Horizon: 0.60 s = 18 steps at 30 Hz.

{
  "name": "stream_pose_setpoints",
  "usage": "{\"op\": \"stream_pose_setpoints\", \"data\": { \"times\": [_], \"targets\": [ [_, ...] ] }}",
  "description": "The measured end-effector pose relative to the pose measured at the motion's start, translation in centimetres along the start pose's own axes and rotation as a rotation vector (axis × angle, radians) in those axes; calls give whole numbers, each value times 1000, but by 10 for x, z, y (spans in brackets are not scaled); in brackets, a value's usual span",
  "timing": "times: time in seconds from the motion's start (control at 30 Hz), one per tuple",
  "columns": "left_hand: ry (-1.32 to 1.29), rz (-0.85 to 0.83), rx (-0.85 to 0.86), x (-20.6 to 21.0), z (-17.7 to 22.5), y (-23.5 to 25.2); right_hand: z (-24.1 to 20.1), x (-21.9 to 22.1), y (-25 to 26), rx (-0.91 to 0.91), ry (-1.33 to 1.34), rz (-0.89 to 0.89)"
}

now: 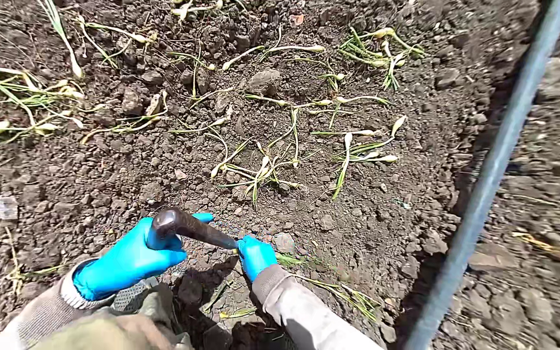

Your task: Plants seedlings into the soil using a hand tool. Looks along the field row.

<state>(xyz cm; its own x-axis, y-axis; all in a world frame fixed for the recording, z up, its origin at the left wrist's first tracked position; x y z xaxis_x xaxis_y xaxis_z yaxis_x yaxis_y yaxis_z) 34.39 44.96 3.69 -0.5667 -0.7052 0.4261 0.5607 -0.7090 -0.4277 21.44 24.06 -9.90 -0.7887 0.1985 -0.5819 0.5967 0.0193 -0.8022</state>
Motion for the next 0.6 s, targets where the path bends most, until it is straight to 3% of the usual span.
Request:
{"op": "stream_pose_setpoints", "data": {
  "times": [0.07, 0.13, 0.23, 0.27, 0.33, 0.43, 0.53, 0.6],
  "targets": [
    [35, -85, 193, 1, 40, -6, 9, -1, -9, -6, -14, 72],
    [98, -77, 155, 10, 41, 14, 20, -17, -20, -11, -3, 155],
    [293, -67, -271, 30, -68, 64, 29, -37, -34, -52, -11, 249],
    [285, -61, -358, 32, -104, 70, 28, -38, -34, -60, -14, 253],
    [199, 9, -406, 25, -132, 65, 19, -29, -23, -55, -21, 179],
    [96, 63, -369, 18, -108, 29, -5, 8, -3, -46, -49, -14],
    [74, 35, -117, 0, -46, -9, -24, 22, 4, -63, -117, -151],
    [133, 91, 60, -10, -19, -31, -23, 10, -3, -103, -132, -55]
  ]
}}
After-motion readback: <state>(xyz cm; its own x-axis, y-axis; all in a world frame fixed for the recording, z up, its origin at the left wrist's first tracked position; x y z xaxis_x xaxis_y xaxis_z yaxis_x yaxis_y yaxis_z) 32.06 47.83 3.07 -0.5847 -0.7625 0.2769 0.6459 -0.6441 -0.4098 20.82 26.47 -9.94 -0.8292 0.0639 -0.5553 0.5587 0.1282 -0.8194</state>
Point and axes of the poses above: each hand's wrist, its own y-axis towards the middle knuckle, its own x-axis out of the palm, z = x × y, the point moved 6 cm from there along y, towards the middle knuckle, and after that the axes turned 9 degrees about -y, right-handed, at the moved point
